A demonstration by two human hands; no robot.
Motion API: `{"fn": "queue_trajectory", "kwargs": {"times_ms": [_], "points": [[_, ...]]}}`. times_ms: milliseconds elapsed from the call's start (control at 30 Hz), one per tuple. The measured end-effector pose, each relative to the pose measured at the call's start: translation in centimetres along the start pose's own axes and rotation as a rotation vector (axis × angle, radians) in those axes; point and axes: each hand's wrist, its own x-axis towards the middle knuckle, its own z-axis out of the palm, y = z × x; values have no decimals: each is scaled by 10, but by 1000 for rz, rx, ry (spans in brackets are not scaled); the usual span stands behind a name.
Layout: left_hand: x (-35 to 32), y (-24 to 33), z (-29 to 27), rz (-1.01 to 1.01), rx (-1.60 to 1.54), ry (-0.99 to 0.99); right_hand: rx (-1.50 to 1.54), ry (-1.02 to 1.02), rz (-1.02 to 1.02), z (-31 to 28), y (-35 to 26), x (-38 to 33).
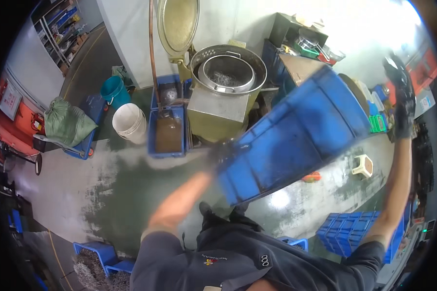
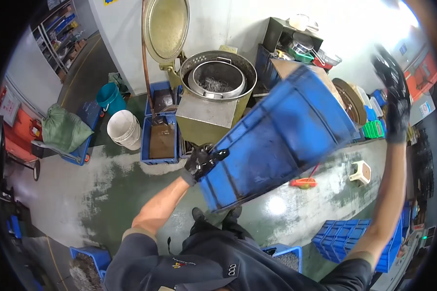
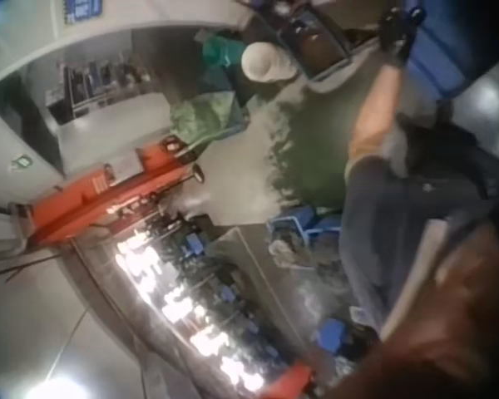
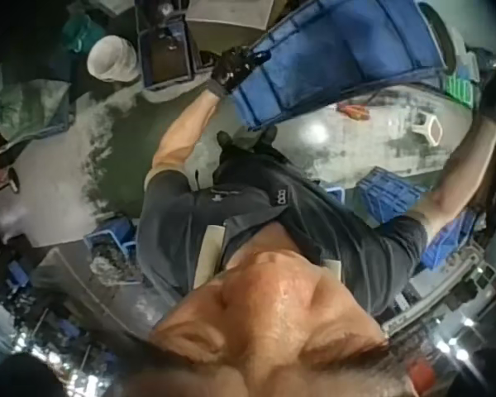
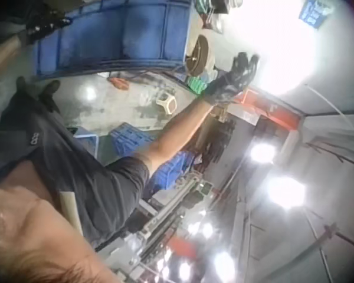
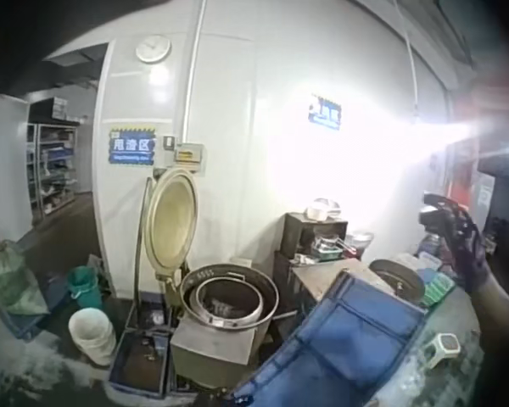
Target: The recorder transfers metal shavings from blue bins into a centrifuge, cleans the interior, and closes the lid on the production floor.
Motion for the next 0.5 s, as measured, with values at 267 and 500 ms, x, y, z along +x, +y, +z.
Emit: {"fn": "queue_trajectory", "kwargs": {"times_ms": [267, 500], "points": [[41, 48, 11, -145, 499, 92, 801, 200, 1114, 144, 280, -358], [132, -19, -39, -347, -838, 77, 1761, -215, 565, 212, 239, -239]]}}
